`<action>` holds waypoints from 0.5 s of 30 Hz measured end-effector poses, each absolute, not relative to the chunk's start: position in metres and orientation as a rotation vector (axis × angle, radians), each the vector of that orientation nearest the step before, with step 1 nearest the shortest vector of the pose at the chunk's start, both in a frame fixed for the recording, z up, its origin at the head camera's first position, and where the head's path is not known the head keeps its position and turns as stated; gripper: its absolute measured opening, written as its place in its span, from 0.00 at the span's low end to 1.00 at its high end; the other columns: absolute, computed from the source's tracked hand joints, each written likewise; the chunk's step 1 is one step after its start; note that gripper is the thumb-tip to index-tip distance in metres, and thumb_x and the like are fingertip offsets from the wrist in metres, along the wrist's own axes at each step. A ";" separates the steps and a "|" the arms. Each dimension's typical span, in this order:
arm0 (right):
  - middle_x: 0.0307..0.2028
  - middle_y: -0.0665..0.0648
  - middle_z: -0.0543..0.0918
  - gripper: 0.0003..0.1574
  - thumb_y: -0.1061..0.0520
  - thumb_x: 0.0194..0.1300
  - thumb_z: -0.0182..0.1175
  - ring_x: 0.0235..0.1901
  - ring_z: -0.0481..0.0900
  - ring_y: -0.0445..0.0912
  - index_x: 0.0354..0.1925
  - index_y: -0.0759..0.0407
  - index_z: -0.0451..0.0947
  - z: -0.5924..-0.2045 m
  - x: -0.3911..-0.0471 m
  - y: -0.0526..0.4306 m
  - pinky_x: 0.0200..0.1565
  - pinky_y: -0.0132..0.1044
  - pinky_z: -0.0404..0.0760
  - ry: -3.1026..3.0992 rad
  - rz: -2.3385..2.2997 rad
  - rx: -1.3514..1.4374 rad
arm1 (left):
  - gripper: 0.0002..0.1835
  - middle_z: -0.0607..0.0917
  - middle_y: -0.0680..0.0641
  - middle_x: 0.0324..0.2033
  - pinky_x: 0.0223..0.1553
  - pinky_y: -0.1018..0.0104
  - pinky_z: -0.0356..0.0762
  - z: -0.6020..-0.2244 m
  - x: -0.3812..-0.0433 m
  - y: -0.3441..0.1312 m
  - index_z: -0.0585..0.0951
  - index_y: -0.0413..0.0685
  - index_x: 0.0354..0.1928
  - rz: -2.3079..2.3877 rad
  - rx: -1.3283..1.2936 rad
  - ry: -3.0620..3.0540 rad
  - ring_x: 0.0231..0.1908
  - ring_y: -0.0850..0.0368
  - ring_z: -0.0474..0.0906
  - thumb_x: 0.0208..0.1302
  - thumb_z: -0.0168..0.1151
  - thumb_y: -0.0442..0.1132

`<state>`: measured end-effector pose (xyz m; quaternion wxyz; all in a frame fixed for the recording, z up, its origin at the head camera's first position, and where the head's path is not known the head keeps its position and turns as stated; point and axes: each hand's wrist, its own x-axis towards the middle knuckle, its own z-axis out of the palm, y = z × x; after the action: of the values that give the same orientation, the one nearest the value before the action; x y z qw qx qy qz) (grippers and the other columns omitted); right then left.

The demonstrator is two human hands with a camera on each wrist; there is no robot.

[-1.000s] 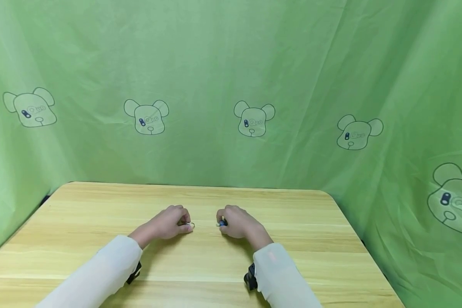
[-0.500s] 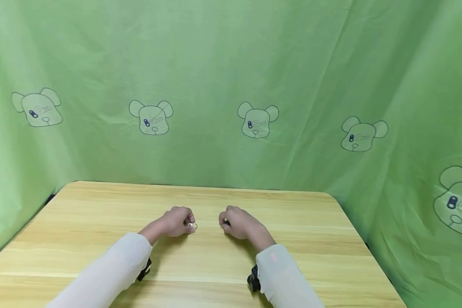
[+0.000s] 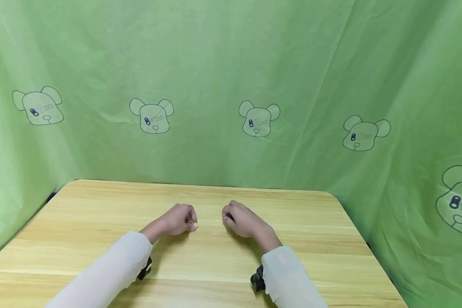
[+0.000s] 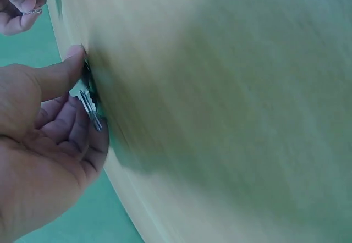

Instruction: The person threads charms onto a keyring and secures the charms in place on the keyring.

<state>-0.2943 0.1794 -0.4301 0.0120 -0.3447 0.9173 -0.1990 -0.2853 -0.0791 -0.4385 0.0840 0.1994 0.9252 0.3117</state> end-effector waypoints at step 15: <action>0.28 0.45 0.75 0.08 0.60 0.77 0.54 0.30 0.72 0.39 0.39 0.57 0.79 -0.420 -0.283 0.175 0.34 0.34 0.75 2.843 -0.825 -1.084 | 0.02 0.85 0.49 0.29 0.34 0.67 0.82 -0.424 -0.277 -0.078 0.86 0.42 0.36 1.526 0.303 2.676 0.31 0.57 0.80 0.67 0.69 0.34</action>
<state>-0.2833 0.1752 -0.4202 -0.0054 -0.3439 0.9018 -0.2618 -0.2766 -0.0778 -0.4240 0.0233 0.0977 0.8643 0.4929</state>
